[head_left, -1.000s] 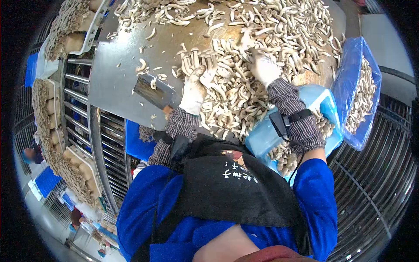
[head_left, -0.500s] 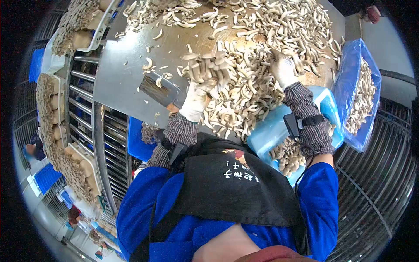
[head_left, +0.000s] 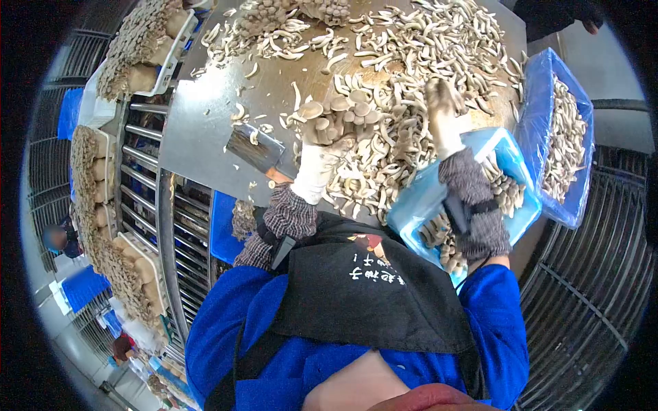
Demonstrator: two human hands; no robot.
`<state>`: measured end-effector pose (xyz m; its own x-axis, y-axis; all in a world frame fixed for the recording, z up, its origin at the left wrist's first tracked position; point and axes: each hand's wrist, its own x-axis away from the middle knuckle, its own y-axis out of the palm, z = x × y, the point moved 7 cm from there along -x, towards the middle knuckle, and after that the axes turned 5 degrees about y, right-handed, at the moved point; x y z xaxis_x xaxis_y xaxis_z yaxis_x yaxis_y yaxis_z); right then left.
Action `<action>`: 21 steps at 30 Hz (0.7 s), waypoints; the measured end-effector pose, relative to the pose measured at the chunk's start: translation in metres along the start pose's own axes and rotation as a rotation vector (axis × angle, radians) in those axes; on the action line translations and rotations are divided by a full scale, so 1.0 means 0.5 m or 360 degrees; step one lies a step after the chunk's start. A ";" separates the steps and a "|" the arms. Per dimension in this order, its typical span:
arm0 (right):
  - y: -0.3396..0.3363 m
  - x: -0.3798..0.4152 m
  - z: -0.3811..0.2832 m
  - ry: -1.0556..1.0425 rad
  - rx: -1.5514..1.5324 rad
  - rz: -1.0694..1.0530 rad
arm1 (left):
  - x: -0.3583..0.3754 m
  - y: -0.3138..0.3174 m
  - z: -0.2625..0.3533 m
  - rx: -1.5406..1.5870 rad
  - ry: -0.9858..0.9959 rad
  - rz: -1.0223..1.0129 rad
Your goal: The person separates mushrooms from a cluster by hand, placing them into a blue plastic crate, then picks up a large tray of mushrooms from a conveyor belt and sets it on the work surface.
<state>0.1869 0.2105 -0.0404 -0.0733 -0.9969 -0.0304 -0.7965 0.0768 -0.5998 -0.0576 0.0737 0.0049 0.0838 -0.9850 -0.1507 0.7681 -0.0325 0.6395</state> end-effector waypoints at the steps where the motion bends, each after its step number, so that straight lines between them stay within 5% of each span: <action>1: 0.003 0.051 -0.066 -0.0025 -0.0193 -0.0175 | -0.001 0.000 0.002 -0.0150 0.0035 0.0066; 2: 0.013 0.119 -0.129 0.0282 -0.0658 -0.0718 | 0.001 0.000 0.004 -0.0300 0.0065 0.0132; 3: 0.058 0.138 -0.113 -0.0087 -0.0570 -0.0767 | 0.004 0.006 0.002 -0.0305 0.0056 0.0119; 6: 0.043 0.225 -0.207 0.0109 -0.1336 -0.0693 | 0.012 0.014 0.011 -0.1392 0.0145 0.0248; 8: 0.034 0.217 -0.201 0.0130 -0.1293 -0.0661 | 0.000 0.054 0.020 -0.1314 0.0124 0.0167; 14: -0.006 0.234 -0.182 0.0240 -0.1373 -0.0648 | 0.009 0.102 0.002 -0.0908 -0.0056 0.0115; 17: -0.021 0.237 -0.146 0.0147 -0.1503 -0.0554 | 0.015 0.130 -0.005 -0.0190 0.0105 0.0209; 20: -0.075 0.258 -0.170 0.0044 -0.1597 -0.0388 | 0.041 0.122 -0.074 0.0641 -0.0602 0.0382; 21: -0.058 0.263 -0.142 0.0201 -0.1769 -0.0484 | 0.045 0.128 -0.078 0.0686 -0.0607 0.0364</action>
<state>0.1577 0.0787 0.0299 0.2022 -0.9729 0.1122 -0.8750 -0.1280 0.4669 0.0181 0.0559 0.0129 -0.0781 -0.9636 0.2556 0.4250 0.1997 0.8829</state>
